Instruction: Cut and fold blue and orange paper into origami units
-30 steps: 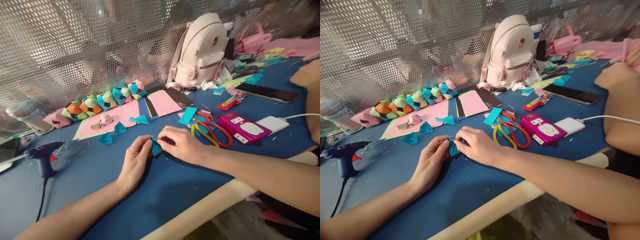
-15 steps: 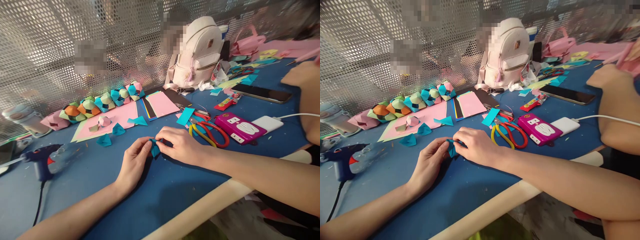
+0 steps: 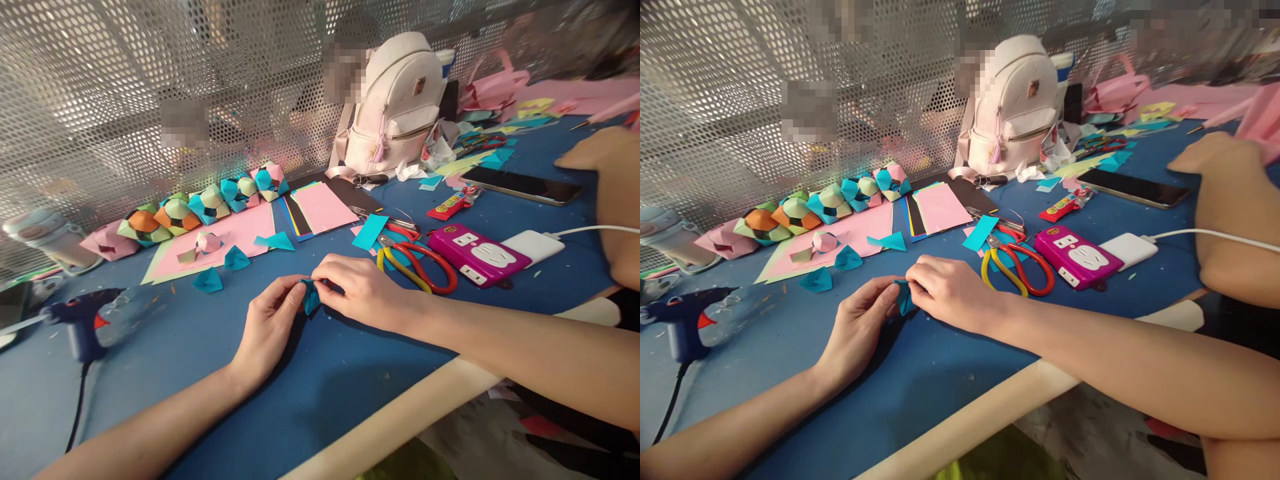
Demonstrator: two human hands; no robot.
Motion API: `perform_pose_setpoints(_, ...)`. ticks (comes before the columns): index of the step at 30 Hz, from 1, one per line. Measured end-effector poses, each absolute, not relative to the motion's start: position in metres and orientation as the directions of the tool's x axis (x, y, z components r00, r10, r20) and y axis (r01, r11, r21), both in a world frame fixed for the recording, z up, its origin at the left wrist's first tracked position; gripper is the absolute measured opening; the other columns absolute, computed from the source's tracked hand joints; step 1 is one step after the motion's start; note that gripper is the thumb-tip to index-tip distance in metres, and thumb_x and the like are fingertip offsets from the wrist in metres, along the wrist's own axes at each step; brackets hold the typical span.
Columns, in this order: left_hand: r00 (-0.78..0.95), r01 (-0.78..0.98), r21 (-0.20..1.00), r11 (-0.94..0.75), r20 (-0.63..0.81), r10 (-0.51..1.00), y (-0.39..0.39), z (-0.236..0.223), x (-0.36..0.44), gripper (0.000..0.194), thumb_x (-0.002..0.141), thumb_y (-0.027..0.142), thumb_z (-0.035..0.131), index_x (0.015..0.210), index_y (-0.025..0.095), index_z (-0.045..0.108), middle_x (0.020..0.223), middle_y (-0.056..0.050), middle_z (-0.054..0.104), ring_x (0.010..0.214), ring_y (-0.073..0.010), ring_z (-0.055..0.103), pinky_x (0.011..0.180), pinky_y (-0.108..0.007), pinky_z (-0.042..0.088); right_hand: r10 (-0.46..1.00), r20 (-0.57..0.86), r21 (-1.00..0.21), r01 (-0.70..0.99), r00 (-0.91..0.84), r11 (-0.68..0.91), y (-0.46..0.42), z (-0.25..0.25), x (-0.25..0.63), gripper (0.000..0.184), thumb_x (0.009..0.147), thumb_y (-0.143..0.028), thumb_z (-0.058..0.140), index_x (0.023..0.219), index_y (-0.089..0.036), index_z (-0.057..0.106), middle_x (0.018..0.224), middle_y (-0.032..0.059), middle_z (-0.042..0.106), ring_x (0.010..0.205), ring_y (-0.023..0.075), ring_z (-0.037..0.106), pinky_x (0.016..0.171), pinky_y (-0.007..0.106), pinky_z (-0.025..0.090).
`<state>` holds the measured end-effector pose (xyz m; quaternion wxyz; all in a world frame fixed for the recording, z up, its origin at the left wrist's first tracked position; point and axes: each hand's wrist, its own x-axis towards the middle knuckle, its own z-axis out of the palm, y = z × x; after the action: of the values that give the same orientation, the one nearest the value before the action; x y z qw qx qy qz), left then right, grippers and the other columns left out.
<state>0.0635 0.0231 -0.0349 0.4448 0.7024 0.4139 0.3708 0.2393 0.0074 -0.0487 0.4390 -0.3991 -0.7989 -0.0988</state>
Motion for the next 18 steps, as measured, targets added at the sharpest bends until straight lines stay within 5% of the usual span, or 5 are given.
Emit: perform_pose_setpoints(18, 0.337, 0.269, 0.906, -0.328, 0.230, 0.913, 0.0198, -0.0317, 0.0642, 0.020, 0.079, 0.033, 0.066, 0.089, 0.019, 0.076, 0.079, -0.001, 0.073, 0.070, -0.0147, 0.061, 0.065, -0.023, 0.049, 0.513, 0.789, -0.118, 0.737, -0.337, 0.666, 0.0039, -0.0475, 0.2385, 0.020, 0.090, -0.010, 0.043, 0.076, -0.018, 0.054, 0.068, 0.0018, 0.059, 0.061, 0.0120, 0.054, 0.058, 0.023, 0.044)
